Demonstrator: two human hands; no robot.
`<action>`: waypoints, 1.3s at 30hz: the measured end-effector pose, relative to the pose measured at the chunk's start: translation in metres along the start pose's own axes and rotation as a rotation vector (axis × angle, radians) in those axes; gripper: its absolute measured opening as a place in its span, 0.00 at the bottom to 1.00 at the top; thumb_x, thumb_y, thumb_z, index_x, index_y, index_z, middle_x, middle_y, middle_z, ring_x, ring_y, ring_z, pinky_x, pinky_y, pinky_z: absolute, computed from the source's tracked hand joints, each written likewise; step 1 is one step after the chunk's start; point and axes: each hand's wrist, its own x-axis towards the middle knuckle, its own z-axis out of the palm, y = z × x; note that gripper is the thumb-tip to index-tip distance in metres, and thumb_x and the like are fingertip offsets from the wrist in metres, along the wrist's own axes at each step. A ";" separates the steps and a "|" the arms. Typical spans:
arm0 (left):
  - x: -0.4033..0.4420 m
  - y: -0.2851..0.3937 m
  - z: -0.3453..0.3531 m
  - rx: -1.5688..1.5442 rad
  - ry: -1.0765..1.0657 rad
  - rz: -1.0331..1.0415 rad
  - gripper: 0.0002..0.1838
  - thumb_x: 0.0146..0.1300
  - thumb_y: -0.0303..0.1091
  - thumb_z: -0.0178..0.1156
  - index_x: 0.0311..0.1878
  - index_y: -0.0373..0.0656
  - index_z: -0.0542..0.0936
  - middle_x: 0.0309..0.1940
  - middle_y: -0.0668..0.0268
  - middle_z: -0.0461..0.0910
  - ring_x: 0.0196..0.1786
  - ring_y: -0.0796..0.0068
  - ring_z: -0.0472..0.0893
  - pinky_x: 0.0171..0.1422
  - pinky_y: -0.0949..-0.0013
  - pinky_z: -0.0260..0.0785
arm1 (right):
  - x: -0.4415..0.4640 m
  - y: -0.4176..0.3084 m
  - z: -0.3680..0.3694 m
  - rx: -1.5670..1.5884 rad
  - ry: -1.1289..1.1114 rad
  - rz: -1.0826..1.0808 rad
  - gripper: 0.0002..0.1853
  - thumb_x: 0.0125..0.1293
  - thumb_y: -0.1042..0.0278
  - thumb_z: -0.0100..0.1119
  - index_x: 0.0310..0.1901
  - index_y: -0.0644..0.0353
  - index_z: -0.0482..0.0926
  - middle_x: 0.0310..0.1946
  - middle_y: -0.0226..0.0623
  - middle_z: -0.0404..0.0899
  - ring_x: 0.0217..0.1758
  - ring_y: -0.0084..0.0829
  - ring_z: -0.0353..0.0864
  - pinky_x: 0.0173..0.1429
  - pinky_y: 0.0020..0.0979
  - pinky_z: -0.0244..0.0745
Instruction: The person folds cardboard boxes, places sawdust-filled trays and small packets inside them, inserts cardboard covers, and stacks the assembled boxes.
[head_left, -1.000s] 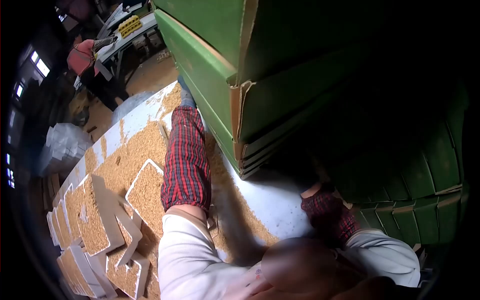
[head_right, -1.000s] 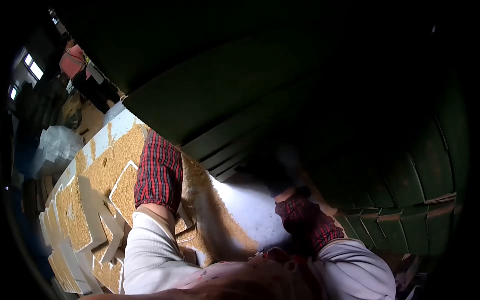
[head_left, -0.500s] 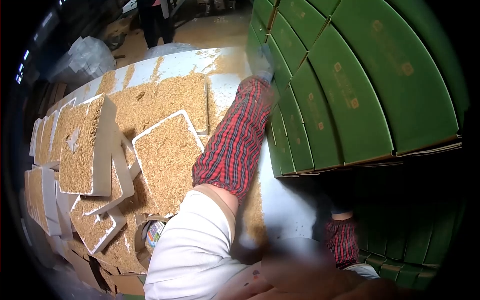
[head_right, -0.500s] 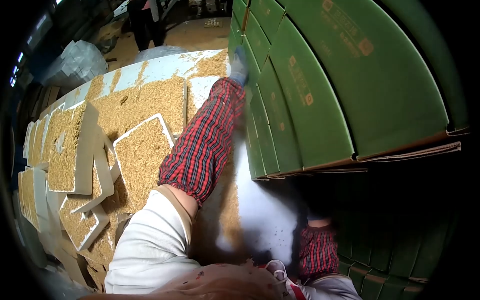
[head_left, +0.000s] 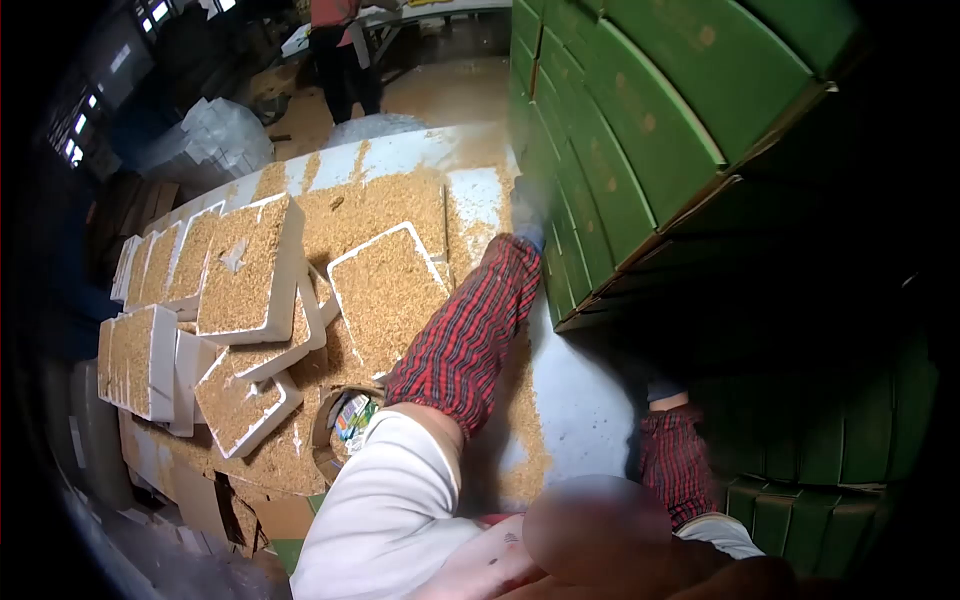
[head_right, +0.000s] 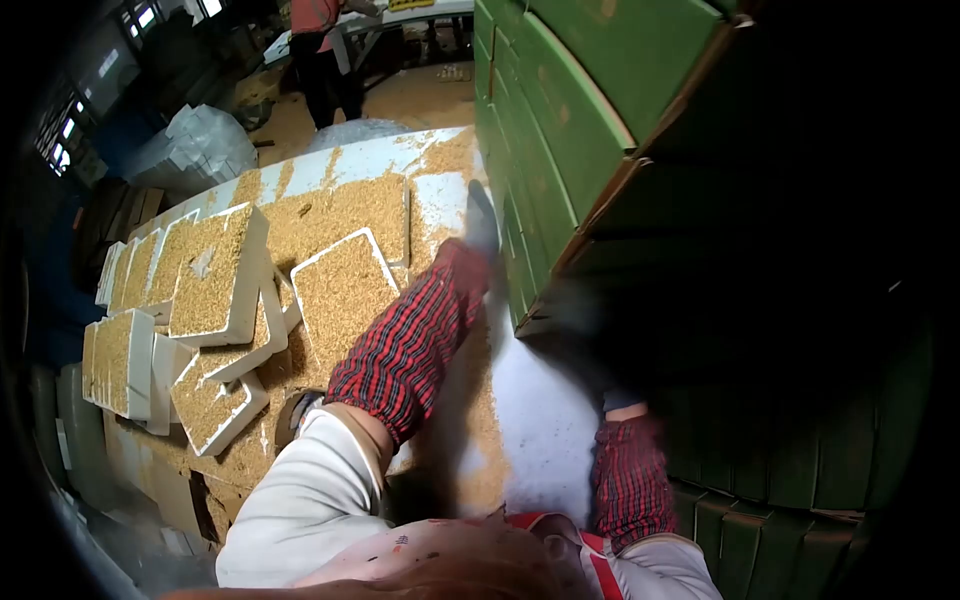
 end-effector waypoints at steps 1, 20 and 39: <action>-0.011 0.020 -0.002 -0.068 -0.019 0.011 0.30 0.77 0.51 0.37 0.70 0.37 0.64 0.63 0.47 0.69 0.64 0.52 0.71 0.68 0.55 0.64 | -0.007 0.001 0.007 0.317 0.091 0.069 0.35 0.66 0.50 0.60 0.72 0.42 0.59 0.68 0.34 0.62 0.71 0.41 0.63 0.69 0.50 0.66; -0.321 0.547 -0.214 -0.254 -0.911 0.965 0.33 0.76 0.51 0.41 0.74 0.36 0.59 0.73 0.54 0.61 0.76 0.63 0.59 0.80 0.61 0.46 | -0.140 -0.307 -0.246 0.953 0.300 -0.589 0.31 0.72 0.64 0.57 0.72 0.61 0.60 0.57 0.40 0.78 0.53 0.31 0.79 0.58 0.28 0.73; -0.493 0.541 -0.301 -0.081 -0.700 1.015 0.33 0.73 0.45 0.47 0.74 0.34 0.58 0.73 0.51 0.60 0.76 0.61 0.58 0.79 0.62 0.47 | -0.183 -0.478 -0.294 0.497 0.155 -1.766 0.27 0.75 0.58 0.50 0.69 0.65 0.63 0.65 0.45 0.70 0.64 0.33 0.71 0.67 0.29 0.66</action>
